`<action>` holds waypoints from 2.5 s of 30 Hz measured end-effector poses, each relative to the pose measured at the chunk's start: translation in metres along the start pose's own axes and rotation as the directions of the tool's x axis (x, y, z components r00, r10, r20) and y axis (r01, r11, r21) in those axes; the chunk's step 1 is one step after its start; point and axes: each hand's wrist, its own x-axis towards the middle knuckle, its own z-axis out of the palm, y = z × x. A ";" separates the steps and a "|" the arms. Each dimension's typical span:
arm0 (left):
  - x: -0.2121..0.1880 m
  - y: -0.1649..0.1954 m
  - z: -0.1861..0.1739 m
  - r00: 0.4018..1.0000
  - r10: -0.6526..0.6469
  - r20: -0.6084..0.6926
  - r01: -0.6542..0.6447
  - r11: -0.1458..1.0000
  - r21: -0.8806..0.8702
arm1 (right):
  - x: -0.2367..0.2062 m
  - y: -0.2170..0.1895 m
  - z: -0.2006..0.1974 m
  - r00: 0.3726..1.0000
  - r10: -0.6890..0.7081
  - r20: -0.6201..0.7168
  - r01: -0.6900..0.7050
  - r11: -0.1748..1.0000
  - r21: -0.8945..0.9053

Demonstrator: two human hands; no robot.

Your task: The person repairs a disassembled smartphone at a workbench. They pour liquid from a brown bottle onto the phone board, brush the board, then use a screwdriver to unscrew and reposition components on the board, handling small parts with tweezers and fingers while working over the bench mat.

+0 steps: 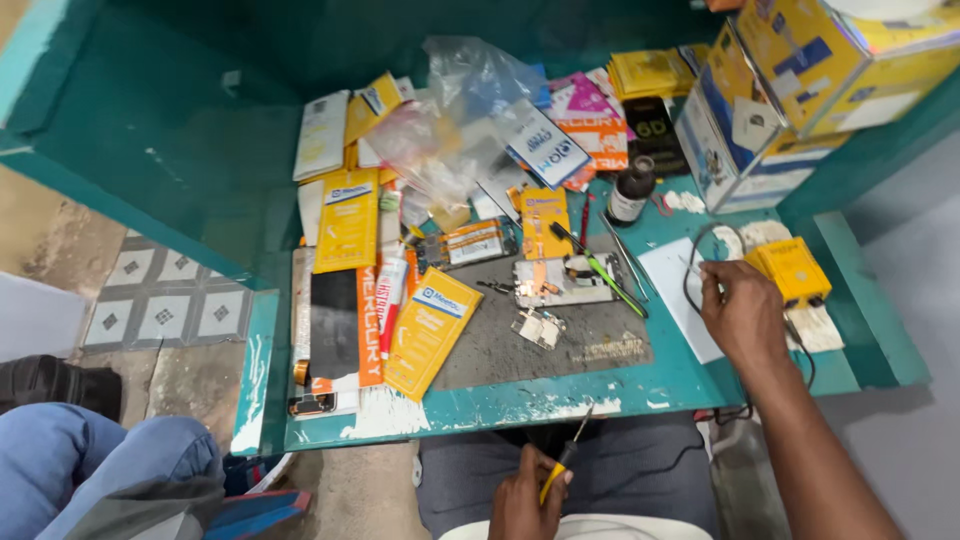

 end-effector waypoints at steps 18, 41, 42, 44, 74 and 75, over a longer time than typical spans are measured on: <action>-0.007 0.009 -0.010 0.998 -0.060 0.007 0.060 0.997 -0.041 | -0.030 -0.084 -0.117 0.993 -0.112 -0.034 0.026 -0.076 0.997; -0.016 0.014 -0.007 0.997 0.071 -0.042 -0.073 0.996 -0.049 | -0.029 -0.089 -0.116 0.991 -0.130 0.010 -0.014 -0.031 0.999; -0.017 0.017 -0.011 0.996 0.078 -0.044 -0.079 0.996 -0.029 | -0.034 -0.092 -0.116 0.993 -0.118 0.017 -0.021 -0.031 0.999; -0.017 0.024 -0.015 0.999 0.045 -0.026 -0.045 0.999 0.007 | -0.040 -0.097 -0.116 0.994 -0.107 0.030 -0.033 -0.031 0.999; 0.046 0.117 0.013 0.941 0.337 0.040 -0.254 0.777 -0.576 | -0.159 -0.091 -0.003 0.845 0.412 0.341 -0.332 -0.096 0.938; 0.047 0.118 0.011 0.936 0.353 -0.006 -0.299 0.786 -0.542 | -0.155 -0.092 -0.004 0.819 0.469 0.330 -0.373 -0.001 0.928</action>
